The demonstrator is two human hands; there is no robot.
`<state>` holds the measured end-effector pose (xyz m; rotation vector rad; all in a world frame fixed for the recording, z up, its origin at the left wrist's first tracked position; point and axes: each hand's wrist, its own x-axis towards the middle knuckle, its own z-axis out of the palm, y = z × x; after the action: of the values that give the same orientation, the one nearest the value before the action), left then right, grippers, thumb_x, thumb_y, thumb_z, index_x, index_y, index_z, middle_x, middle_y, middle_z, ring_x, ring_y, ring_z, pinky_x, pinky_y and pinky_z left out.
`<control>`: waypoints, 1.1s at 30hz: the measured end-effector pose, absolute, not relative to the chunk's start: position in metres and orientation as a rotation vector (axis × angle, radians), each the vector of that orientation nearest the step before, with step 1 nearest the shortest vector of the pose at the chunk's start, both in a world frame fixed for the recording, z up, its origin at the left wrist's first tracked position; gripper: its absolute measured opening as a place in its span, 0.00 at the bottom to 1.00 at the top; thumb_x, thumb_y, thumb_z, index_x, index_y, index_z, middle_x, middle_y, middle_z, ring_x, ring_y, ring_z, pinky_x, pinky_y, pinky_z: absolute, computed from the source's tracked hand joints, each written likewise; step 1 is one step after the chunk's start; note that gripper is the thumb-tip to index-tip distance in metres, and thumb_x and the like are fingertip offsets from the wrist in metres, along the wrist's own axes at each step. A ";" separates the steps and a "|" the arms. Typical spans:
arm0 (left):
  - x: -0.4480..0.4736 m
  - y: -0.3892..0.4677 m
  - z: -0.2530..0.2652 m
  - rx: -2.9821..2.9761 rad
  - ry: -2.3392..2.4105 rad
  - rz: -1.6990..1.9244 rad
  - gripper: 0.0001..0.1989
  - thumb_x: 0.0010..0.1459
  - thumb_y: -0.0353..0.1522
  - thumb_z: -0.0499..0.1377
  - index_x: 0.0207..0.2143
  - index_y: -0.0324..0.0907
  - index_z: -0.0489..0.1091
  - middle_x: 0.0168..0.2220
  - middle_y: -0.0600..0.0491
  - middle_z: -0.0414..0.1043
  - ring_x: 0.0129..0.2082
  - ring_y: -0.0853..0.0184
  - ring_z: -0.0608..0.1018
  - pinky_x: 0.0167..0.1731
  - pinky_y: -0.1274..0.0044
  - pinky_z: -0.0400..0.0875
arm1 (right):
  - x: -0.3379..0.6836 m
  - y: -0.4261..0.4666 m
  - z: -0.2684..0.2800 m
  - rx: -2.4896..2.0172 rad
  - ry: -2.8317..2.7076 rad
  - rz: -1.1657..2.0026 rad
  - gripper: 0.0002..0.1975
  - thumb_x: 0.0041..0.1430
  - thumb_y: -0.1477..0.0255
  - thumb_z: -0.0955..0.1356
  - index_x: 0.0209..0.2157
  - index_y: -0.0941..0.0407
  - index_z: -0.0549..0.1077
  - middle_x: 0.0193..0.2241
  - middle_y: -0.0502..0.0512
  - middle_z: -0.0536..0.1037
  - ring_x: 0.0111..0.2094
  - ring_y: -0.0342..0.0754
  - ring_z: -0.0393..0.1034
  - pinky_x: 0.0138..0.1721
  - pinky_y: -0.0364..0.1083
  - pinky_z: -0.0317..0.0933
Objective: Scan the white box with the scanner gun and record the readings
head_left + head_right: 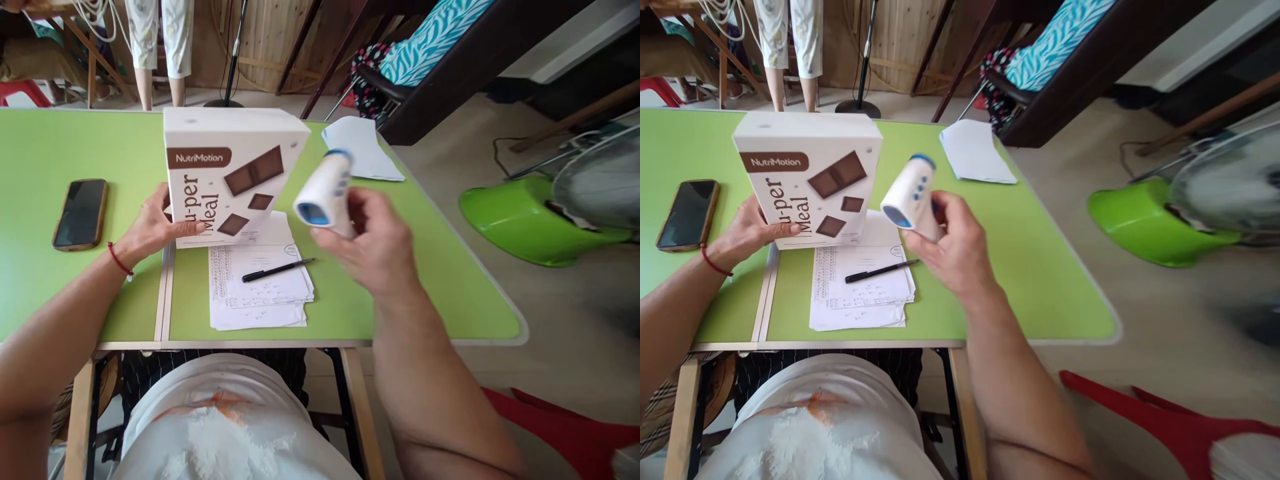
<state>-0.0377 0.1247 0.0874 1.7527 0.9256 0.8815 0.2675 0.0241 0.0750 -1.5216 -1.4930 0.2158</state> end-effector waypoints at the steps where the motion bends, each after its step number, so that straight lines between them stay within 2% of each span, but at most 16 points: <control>1: -0.038 0.122 0.094 1.731 0.911 0.859 0.33 0.43 0.42 0.76 0.48 0.39 0.70 0.44 0.45 0.78 0.39 0.58 0.80 0.34 0.73 0.77 | 0.259 0.016 0.081 -1.360 -1.405 0.236 0.21 0.47 0.63 0.76 0.43 0.49 0.72 0.38 0.55 0.78 0.34 0.53 0.73 0.33 0.54 0.68; 3: -0.041 0.116 0.105 1.717 0.864 0.796 0.27 0.45 0.42 0.75 0.44 0.40 0.71 0.35 0.50 0.77 0.26 0.67 0.75 0.19 0.80 0.68 | 0.237 0.000 0.093 -1.106 -1.296 0.334 0.14 0.50 0.63 0.75 0.39 0.48 0.72 0.30 0.49 0.75 0.28 0.48 0.70 0.28 0.51 0.66; 5: -0.044 0.114 0.113 1.726 0.833 0.705 0.21 0.47 0.41 0.73 0.37 0.40 0.72 0.28 0.53 0.72 0.20 0.73 0.68 0.13 0.83 0.59 | 0.211 -0.016 0.102 -0.974 -1.204 0.540 0.09 0.53 0.64 0.73 0.36 0.49 0.73 0.26 0.48 0.73 0.23 0.45 0.66 0.22 0.47 0.63; 6: -0.045 0.113 0.115 1.728 0.815 0.653 0.19 0.48 0.41 0.73 0.34 0.40 0.72 0.26 0.54 0.70 0.19 0.74 0.67 0.11 0.83 0.59 | 0.199 -0.022 0.104 -0.954 -1.134 0.680 0.09 0.53 0.65 0.73 0.37 0.49 0.74 0.24 0.47 0.73 0.22 0.44 0.65 0.21 0.46 0.61; 8: -0.048 0.114 0.115 1.718 0.765 0.552 0.18 0.49 0.40 0.73 0.33 0.39 0.71 0.26 0.54 0.69 0.19 0.73 0.68 0.11 0.84 0.63 | 0.177 -0.030 0.104 -0.906 -0.979 0.924 0.13 0.51 0.65 0.74 0.40 0.51 0.75 0.23 0.46 0.73 0.19 0.42 0.64 0.19 0.45 0.59; 10: -0.049 0.116 0.112 1.699 0.719 0.467 0.19 0.49 0.39 0.73 0.37 0.39 0.71 0.28 0.54 0.71 0.20 0.72 0.71 0.12 0.84 0.66 | 0.162 -0.032 0.100 -0.855 -0.875 1.101 0.16 0.50 0.64 0.75 0.41 0.52 0.76 0.22 0.46 0.73 0.18 0.41 0.63 0.18 0.44 0.58; 13: -0.049 0.118 0.107 1.680 0.686 0.380 0.25 0.50 0.39 0.74 0.45 0.39 0.69 0.33 0.51 0.75 0.22 0.70 0.74 0.12 0.84 0.69 | 0.152 -0.031 0.092 -0.812 -0.848 1.244 0.16 0.50 0.64 0.75 0.40 0.54 0.76 0.22 0.46 0.73 0.19 0.40 0.63 0.20 0.43 0.58; 18: -0.048 0.119 0.105 1.679 0.660 0.309 0.27 0.49 0.39 0.74 0.46 0.39 0.67 0.34 0.49 0.75 0.23 0.69 0.75 0.13 0.84 0.71 | 0.148 -0.026 0.085 -0.797 -0.869 1.306 0.10 0.52 0.66 0.75 0.35 0.54 0.76 0.21 0.46 0.72 0.20 0.39 0.63 0.23 0.43 0.59; 23: -0.048 0.119 0.109 1.695 0.644 0.326 0.22 0.51 0.37 0.73 0.42 0.39 0.68 0.30 0.53 0.73 0.22 0.71 0.74 0.14 0.85 0.72 | 0.142 -0.018 0.082 -0.873 -0.859 1.292 0.07 0.51 0.69 0.74 0.28 0.54 0.73 0.20 0.45 0.72 0.20 0.40 0.64 0.24 0.43 0.60; 33: -0.048 0.119 0.110 1.751 0.645 0.320 0.22 0.51 0.37 0.72 0.42 0.38 0.66 0.30 0.54 0.72 0.21 0.71 0.74 0.14 0.84 0.72 | 0.137 -0.014 0.073 -0.882 -0.841 1.241 0.10 0.50 0.71 0.74 0.35 0.53 0.74 0.20 0.43 0.73 0.20 0.40 0.66 0.23 0.43 0.61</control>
<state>-0.0481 0.1188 0.1099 1.7511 0.6453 0.3200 0.1374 -0.0142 0.0732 -0.8818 -0.8411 1.2408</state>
